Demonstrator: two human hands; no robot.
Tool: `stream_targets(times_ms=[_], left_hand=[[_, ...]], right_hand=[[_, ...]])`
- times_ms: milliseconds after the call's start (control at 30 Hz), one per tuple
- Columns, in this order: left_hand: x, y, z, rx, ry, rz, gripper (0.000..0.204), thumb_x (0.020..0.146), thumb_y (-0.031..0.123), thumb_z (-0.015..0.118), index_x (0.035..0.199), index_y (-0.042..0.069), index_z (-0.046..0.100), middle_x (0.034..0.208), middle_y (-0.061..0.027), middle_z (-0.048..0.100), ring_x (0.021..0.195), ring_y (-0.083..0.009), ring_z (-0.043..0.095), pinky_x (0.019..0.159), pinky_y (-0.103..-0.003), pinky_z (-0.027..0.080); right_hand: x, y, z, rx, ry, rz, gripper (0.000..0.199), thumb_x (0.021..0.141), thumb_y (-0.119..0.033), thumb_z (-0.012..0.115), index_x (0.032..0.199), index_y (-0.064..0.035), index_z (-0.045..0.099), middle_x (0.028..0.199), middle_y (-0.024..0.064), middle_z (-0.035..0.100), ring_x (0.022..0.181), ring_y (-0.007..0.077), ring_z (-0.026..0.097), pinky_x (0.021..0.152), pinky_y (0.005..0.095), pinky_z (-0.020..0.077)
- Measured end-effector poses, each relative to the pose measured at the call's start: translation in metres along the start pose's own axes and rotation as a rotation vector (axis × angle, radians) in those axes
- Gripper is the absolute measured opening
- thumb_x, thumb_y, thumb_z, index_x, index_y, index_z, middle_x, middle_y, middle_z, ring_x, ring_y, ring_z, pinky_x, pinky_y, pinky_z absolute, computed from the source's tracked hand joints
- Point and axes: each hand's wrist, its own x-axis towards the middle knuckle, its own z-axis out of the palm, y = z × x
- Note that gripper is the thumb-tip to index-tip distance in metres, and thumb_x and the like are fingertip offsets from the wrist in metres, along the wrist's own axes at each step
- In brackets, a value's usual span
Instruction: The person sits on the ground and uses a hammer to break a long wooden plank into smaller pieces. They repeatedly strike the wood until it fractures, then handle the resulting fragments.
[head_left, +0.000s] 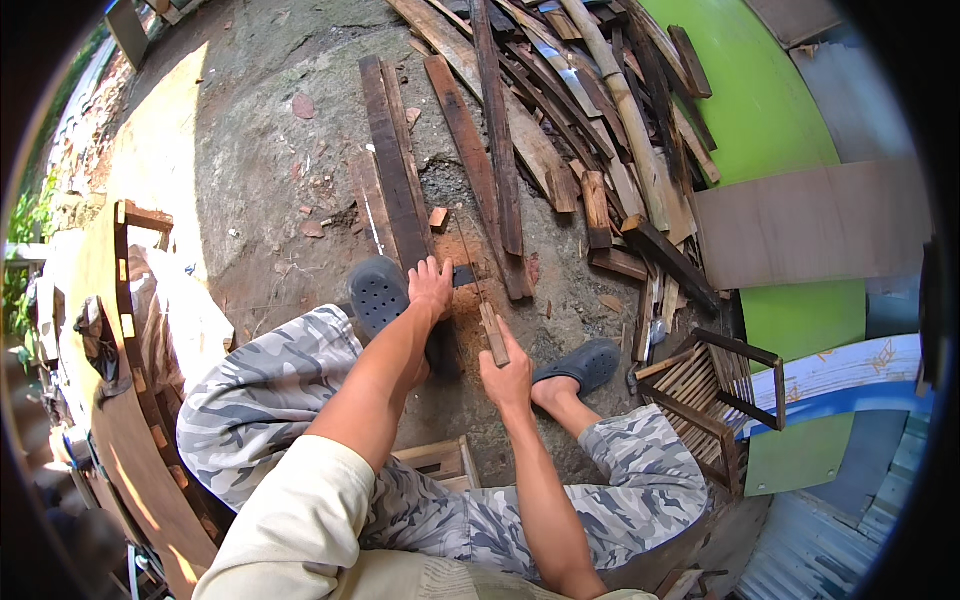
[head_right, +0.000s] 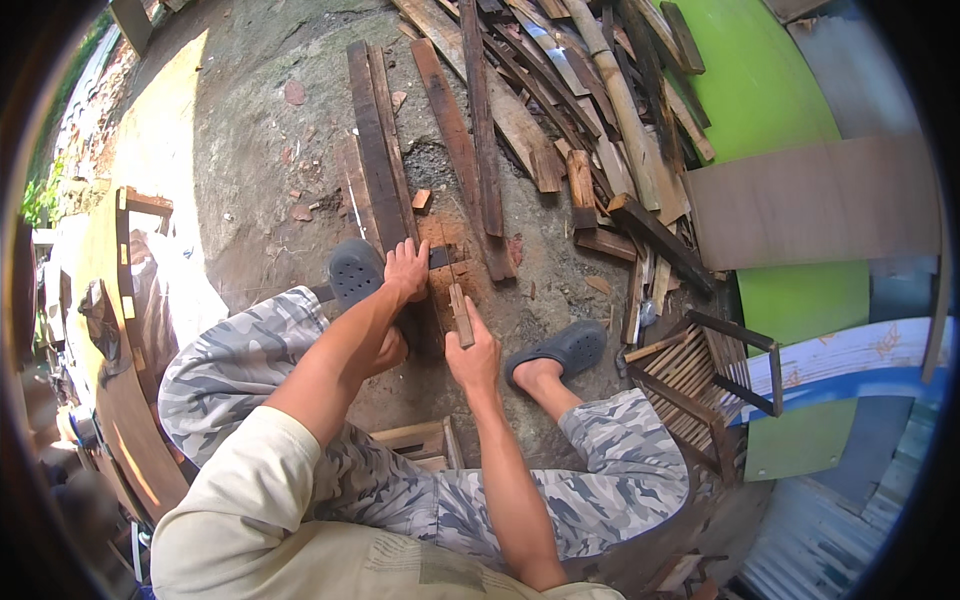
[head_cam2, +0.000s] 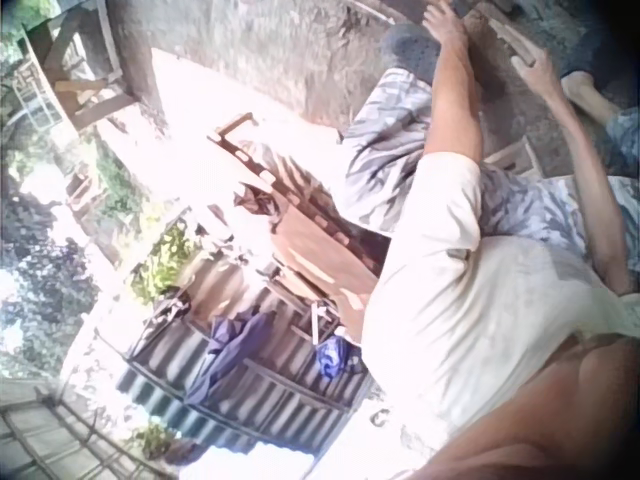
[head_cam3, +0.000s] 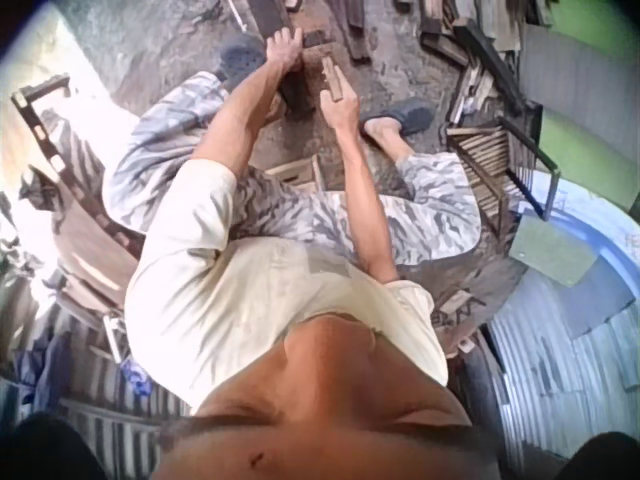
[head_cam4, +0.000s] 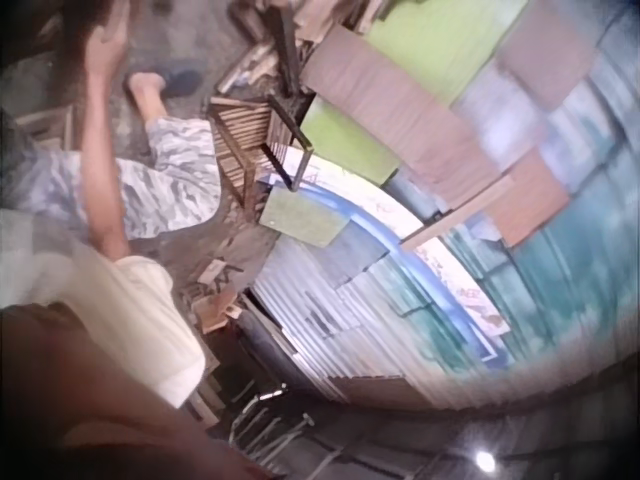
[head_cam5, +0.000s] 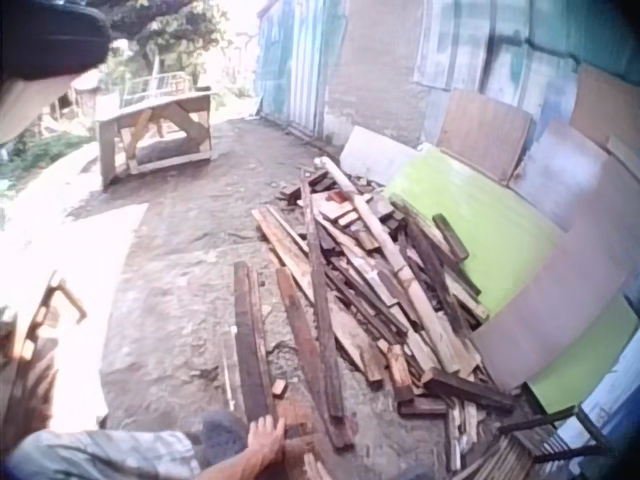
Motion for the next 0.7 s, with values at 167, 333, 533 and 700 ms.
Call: stream_targets(times_ms=[167,333,533,700], left_hand=[[0.003,-0.004,0.013,-0.128,-0.111,-0.012,0.075,0.074,0.02,0.073,0.14,0.013,0.039,0.147,-0.0211,0.037,0.143,-0.0402,0.027,0.107,-0.063,0.029],[-0.007,-0.002,-0.015,-0.168,-0.221,0.018,0.061,0.084,0.018,0.063,0.14,0.013,0.039,0.152,-0.02,0.031,0.147,-0.042,0.018,0.112,-0.066,0.018],[-0.001,0.0,-0.021,-0.175,-0.294,0.046,0.071,0.081,0.015,0.066,0.144,0.01,0.033,0.154,-0.0226,0.025,0.148,-0.0442,0.012,0.113,-0.067,0.015],[-0.006,-0.006,-0.033,-0.224,-0.335,0.046,0.075,0.08,0.014,0.068,0.145,0.006,0.029,0.155,-0.0245,0.023,0.149,-0.0458,0.009,0.114,-0.066,0.012]], right_hand=[[-0.098,-0.021,-0.036,-0.087,0.006,0.002,0.061,0.077,-0.006,0.057,0.138,0.0001,0.054,0.106,0.0234,0.07,0.075,0.0277,0.072,0.07,0.0353,0.0547],[-0.108,-0.016,-0.05,-0.101,0.003,-0.034,0.062,0.076,-0.004,0.057,0.138,-0.0017,0.055,0.102,0.0252,0.07,0.072,0.0259,0.072,0.068,0.0358,0.0542],[0.046,0.0,0.019,-0.108,-0.084,0.03,0.06,0.079,-0.01,0.057,0.138,-0.0003,0.053,0.113,0.0266,0.067,0.093,0.0299,0.071,0.084,0.0318,0.0523],[0.009,-0.003,-0.001,-0.073,-0.054,0.0,0.06,0.078,-0.008,0.057,0.137,-0.0005,0.054,0.103,0.0261,0.068,0.084,0.0313,0.07,0.077,0.0344,0.0526]])
